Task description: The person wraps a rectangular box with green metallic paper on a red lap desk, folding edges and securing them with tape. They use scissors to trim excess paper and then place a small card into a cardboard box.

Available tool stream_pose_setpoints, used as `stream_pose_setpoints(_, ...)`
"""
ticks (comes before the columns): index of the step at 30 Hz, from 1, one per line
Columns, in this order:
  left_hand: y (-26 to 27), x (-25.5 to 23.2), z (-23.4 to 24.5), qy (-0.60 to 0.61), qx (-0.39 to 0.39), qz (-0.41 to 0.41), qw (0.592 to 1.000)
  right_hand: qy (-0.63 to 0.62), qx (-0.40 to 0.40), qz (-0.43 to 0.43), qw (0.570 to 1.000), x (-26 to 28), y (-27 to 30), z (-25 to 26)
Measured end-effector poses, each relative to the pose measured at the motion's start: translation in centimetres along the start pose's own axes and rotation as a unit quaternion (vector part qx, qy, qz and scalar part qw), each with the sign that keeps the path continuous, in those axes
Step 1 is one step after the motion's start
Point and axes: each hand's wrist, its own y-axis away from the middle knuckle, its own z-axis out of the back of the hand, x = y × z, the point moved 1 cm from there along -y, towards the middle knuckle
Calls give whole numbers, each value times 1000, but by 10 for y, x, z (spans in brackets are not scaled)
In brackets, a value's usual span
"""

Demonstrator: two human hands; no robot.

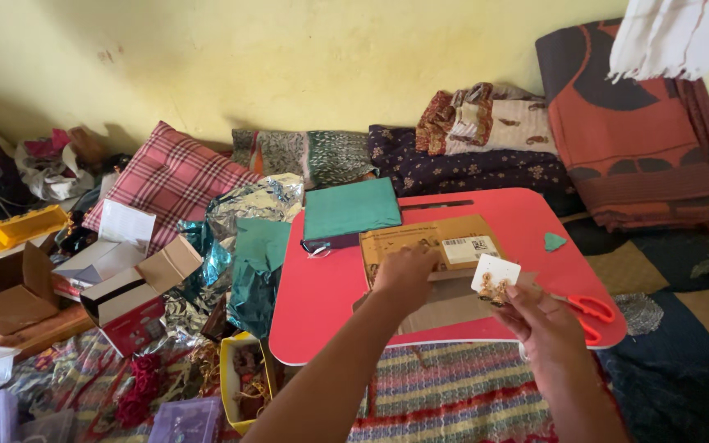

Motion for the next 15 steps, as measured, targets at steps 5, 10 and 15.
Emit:
stream_pose_setpoints(5, -11, 3, 3, 26, 26, 19, 999, -27, 10, -8, 1000, -13, -3, 15)
stream_pose_setpoints(10, -24, 16, 22, 72, -29, -42, 996, 2, -19, -11, 1000, -12, -12, 20)
stream_pose_setpoints(15, -44, 23, 30, 51, -2, -58, 997, 48, -45, -42, 997, -16, -30, 25)
